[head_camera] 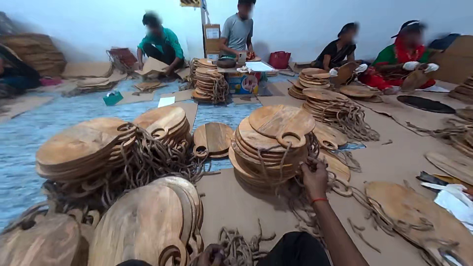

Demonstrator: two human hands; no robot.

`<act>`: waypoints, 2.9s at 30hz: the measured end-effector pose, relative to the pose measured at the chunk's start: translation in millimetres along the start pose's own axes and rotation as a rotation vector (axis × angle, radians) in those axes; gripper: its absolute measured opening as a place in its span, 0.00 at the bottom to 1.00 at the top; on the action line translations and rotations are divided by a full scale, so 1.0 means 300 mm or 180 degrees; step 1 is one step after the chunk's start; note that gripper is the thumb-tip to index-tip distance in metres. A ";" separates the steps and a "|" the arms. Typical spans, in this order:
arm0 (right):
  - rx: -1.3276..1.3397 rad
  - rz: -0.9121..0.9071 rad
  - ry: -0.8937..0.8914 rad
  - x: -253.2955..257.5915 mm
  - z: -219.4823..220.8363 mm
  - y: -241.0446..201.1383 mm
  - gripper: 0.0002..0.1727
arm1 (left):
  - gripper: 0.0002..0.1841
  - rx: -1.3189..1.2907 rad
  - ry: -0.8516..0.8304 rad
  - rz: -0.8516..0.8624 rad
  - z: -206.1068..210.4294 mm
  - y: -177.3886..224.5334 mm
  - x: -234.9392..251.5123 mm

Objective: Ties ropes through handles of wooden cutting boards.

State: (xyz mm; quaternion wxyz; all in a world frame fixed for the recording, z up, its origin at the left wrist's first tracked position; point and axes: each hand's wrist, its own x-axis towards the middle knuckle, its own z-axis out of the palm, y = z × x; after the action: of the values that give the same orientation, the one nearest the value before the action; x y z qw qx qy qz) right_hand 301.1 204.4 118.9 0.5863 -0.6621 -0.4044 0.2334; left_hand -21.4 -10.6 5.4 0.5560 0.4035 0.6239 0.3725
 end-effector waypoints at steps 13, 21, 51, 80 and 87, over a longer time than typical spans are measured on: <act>-0.2107 -0.0380 -0.2666 -0.435 0.027 0.347 0.14 | 0.15 0.0309 -0.0006 -0.0136 0.002 0.032 0.008; -0.2058 -0.0228 -0.2582 -0.424 0.034 0.356 0.12 | 0.21 0.2848 0.0588 -0.0869 -0.295 0.260 -0.044; -0.1446 -0.0181 -0.3120 -0.978 0.339 0.249 0.67 | 0.16 0.0898 0.0842 0.0596 -0.289 0.184 0.152; -0.1275 -0.0177 -0.2490 -0.537 0.049 0.280 0.27 | 0.24 0.3856 0.0221 0.0546 -0.185 0.167 0.214; 0.0872 0.0547 -0.1930 -0.610 0.162 0.083 0.28 | 0.26 0.3803 0.0854 0.0340 -0.213 0.172 0.210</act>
State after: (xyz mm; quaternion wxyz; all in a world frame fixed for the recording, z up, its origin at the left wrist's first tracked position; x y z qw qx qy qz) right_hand 166.3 85.3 54.7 0.5011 -0.5094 -0.4678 0.5202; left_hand -83.8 66.7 34.6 0.1310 0.6256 0.7683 0.0333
